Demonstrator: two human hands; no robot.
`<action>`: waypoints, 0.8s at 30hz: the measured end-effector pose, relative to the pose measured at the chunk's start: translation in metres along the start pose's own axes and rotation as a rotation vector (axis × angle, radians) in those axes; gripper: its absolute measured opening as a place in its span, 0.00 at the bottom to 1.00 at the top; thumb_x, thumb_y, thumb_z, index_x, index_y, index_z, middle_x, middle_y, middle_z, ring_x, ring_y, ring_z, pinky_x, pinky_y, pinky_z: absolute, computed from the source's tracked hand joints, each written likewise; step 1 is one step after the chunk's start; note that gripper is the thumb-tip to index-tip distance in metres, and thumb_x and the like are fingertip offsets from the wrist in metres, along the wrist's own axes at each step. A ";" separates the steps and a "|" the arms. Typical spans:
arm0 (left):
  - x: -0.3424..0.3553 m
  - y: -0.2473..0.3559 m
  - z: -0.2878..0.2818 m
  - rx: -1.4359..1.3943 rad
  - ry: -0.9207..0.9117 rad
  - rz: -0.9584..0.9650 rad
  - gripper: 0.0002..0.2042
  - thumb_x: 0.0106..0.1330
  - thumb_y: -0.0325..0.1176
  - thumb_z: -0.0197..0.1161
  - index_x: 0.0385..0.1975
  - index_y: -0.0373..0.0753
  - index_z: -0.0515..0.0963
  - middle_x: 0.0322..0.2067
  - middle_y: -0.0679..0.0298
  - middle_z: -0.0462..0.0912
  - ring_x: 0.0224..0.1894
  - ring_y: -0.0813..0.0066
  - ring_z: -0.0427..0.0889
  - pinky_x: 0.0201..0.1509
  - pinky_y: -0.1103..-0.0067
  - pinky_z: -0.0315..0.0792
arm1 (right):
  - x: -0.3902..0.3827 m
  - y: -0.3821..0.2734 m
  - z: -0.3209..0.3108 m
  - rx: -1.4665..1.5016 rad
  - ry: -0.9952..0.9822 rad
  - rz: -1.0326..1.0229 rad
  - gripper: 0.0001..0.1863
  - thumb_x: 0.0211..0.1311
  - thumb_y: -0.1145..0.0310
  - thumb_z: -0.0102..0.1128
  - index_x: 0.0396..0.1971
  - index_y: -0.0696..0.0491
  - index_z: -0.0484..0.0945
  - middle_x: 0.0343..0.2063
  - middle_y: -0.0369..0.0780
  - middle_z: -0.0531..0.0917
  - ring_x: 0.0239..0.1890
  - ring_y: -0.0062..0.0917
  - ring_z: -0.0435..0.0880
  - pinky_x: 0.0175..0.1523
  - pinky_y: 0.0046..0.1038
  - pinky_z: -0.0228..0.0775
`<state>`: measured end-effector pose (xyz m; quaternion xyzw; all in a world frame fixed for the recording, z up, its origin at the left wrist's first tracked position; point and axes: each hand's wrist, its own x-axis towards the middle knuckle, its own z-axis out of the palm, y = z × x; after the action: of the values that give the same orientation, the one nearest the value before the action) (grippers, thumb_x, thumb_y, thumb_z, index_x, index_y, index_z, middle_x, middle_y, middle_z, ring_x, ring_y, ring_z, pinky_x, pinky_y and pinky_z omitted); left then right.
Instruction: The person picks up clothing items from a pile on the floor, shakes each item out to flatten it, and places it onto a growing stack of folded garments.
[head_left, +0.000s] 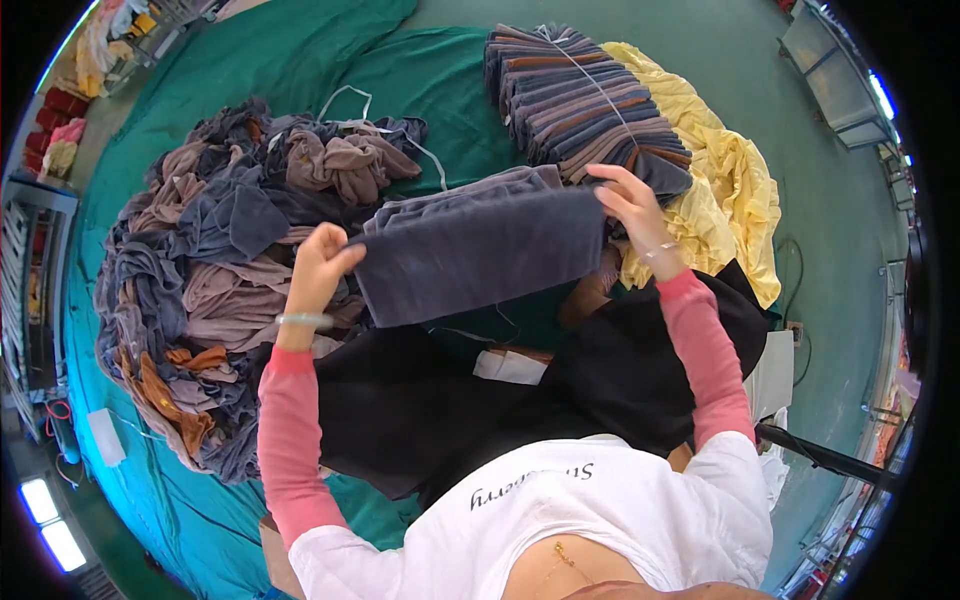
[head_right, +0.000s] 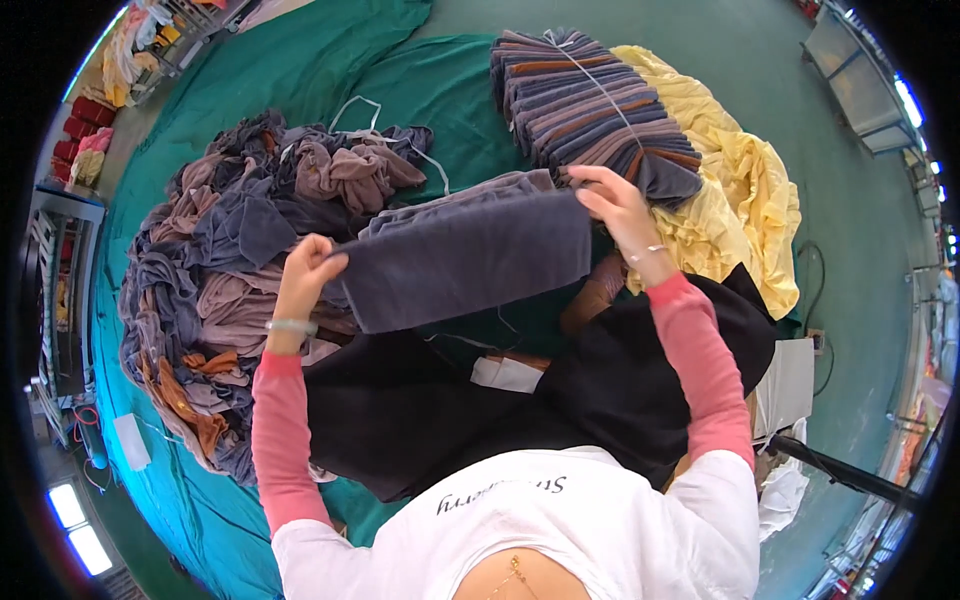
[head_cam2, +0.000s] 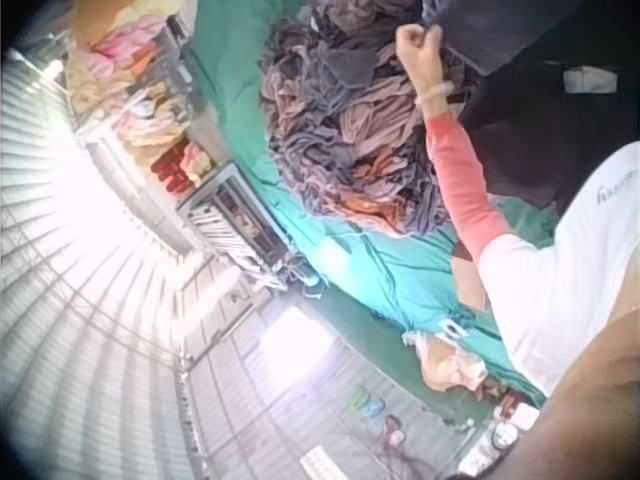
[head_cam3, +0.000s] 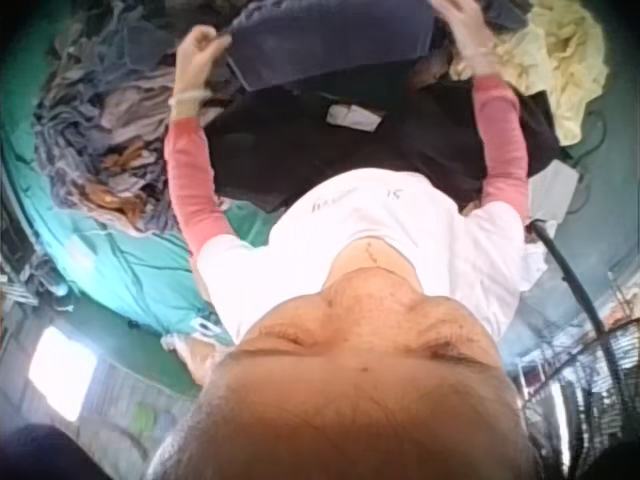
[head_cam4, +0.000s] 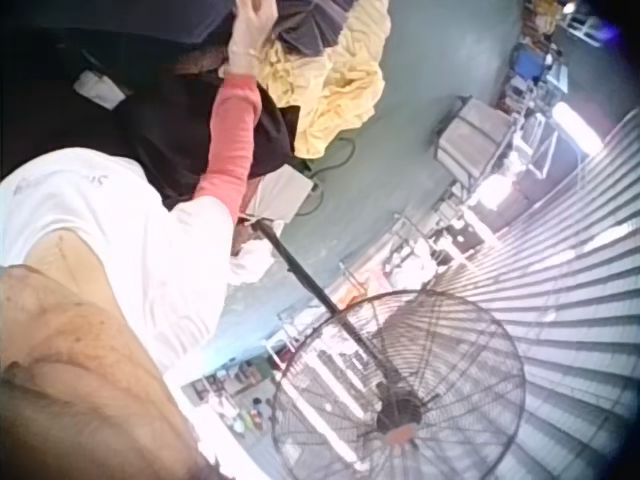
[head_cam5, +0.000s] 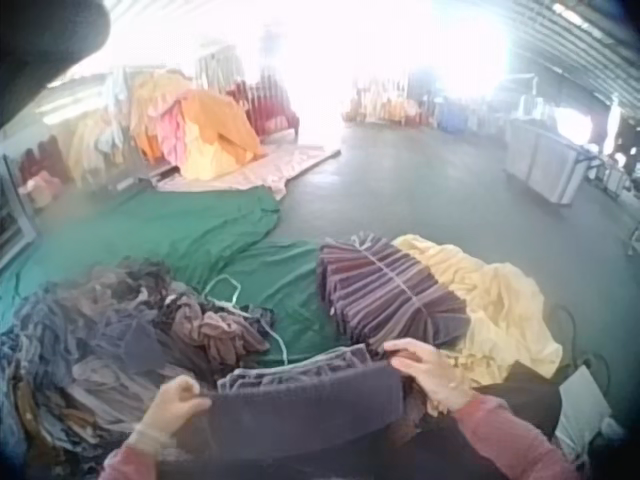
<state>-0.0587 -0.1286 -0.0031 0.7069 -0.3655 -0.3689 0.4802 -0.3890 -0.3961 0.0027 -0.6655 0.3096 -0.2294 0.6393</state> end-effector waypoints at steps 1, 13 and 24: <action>0.013 -0.005 0.005 0.043 0.113 0.075 0.09 0.54 0.26 0.62 0.30 0.36 0.68 0.28 0.66 0.74 0.30 0.83 0.74 0.32 0.85 0.68 | 0.015 0.013 0.007 -0.009 -0.026 -0.072 0.20 0.57 0.73 0.52 0.52 0.57 0.67 0.39 0.35 0.77 0.39 0.16 0.74 0.45 0.18 0.65; 0.013 -0.062 0.078 1.119 -0.149 0.319 0.38 0.55 0.57 0.54 0.63 0.43 0.52 0.64 0.57 0.49 0.65 0.60 0.51 0.61 0.58 0.52 | 0.005 0.118 0.087 -1.293 0.101 -0.368 0.37 0.55 0.43 0.47 0.63 0.42 0.53 0.65 0.37 0.50 0.67 0.32 0.44 0.60 0.59 0.35; 0.046 -0.165 -0.083 1.528 0.076 -0.053 0.31 0.42 0.31 0.69 0.51 0.53 0.67 0.62 0.62 0.56 0.65 0.65 0.51 0.61 0.54 0.53 | -0.002 0.115 0.077 -1.258 0.075 -0.340 0.35 0.57 0.44 0.45 0.63 0.42 0.54 0.64 0.36 0.51 0.67 0.30 0.46 0.63 0.53 0.37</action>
<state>0.0619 -0.0895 -0.1456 0.8633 -0.4852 -0.0002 -0.1390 -0.3498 -0.3391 -0.1176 -0.9439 0.2970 -0.1253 0.0714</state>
